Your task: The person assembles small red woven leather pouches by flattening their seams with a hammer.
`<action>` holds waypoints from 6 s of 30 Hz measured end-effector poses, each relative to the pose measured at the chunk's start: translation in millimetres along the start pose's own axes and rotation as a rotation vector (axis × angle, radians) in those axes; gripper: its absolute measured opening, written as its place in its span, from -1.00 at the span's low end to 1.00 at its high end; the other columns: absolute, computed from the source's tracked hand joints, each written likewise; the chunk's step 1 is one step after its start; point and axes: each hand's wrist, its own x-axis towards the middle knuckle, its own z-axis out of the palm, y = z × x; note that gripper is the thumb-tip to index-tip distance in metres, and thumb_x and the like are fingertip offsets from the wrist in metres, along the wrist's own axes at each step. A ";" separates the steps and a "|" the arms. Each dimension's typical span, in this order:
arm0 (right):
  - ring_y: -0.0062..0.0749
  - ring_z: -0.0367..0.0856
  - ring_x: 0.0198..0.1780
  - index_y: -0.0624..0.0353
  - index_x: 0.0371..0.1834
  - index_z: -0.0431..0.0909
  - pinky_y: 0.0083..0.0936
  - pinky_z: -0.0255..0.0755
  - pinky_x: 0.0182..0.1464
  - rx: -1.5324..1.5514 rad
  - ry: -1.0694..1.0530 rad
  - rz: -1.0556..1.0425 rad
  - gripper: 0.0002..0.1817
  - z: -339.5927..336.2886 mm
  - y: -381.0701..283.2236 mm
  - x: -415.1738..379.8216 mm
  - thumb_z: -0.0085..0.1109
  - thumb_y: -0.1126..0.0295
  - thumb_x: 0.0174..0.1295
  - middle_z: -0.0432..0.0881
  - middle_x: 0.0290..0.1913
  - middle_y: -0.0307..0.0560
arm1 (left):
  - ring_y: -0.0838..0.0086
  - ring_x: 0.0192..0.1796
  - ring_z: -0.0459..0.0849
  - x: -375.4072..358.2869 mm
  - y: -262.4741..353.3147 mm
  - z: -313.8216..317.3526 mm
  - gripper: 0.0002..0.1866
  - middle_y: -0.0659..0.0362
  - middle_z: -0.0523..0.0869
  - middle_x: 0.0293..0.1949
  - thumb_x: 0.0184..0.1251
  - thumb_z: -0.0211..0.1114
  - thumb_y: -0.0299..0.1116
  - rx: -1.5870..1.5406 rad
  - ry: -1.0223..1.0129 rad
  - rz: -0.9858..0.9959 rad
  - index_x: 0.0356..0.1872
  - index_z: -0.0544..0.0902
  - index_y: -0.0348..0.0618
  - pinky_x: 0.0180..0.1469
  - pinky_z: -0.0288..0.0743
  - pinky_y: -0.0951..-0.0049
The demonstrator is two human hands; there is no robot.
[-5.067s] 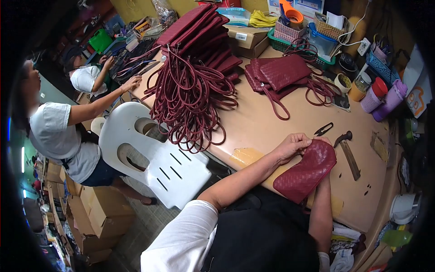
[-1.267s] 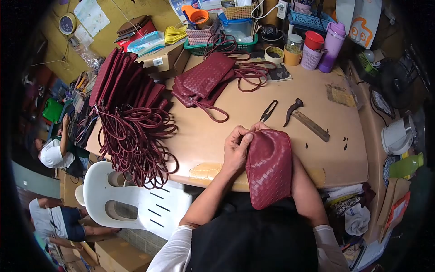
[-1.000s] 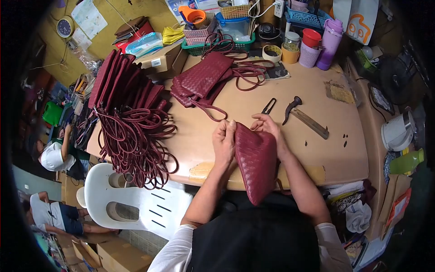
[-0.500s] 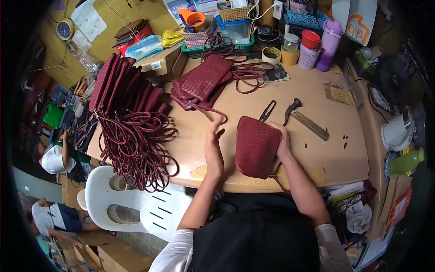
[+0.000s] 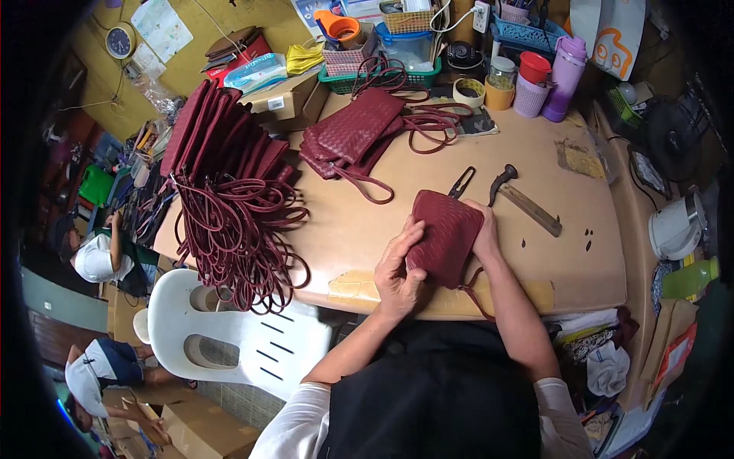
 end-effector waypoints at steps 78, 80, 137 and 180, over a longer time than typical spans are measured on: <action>-0.11 0.61 0.00 0.26 -0.09 0.61 -0.18 0.26 0.23 -0.769 -0.151 -0.382 -0.73 -7.0 -86.9 -77.4 0.01 0.50 0.17 0.67 -0.12 0.10 | 0.10 -0.23 0.63 31.8 -15.4 -6.0 -0.80 -0.05 0.64 -0.39 0.19 0.19 -0.32 0.977 -0.884 0.025 -0.34 0.66 -0.25 -0.11 0.49 0.23; -0.22 0.60 0.09 0.27 -0.04 0.59 -0.19 0.17 0.28 -0.748 -0.198 -0.361 -0.71 -12.5 -81.2 -80.3 0.00 0.50 0.20 0.67 -0.01 0.04 | 0.11 -0.13 0.63 36.5 -23.6 -0.3 -0.77 -0.06 0.65 -0.27 0.19 0.21 -0.26 0.921 -1.011 -0.481 -0.30 0.67 -0.21 -0.09 0.47 0.15; -0.23 0.53 -0.41 0.25 -0.36 0.55 -0.38 0.43 -0.31 -0.613 0.053 -0.334 -0.81 -89.6 -90.2 -116.0 0.38 0.47 0.03 0.49 -0.40 -0.10 | 0.23 -0.32 0.66 51.2 56.8 -82.6 -0.78 0.09 0.68 -0.38 -0.07 0.43 -0.61 0.519 -0.708 0.112 -0.41 0.56 -0.21 -0.28 0.52 0.33; -0.24 0.52 -0.41 0.16 -0.42 0.59 -0.36 0.39 -0.35 -0.502 0.209 -0.611 -0.87 -66.8 -89.9 -84.2 0.37 0.50 -0.02 0.48 -0.47 -0.14 | 0.21 0.00 0.51 122.2 -9.9 42.6 -0.71 0.11 0.65 -0.20 0.37 0.19 -0.11 0.133 -1.394 -0.154 -0.16 0.71 -0.08 0.17 0.25 0.19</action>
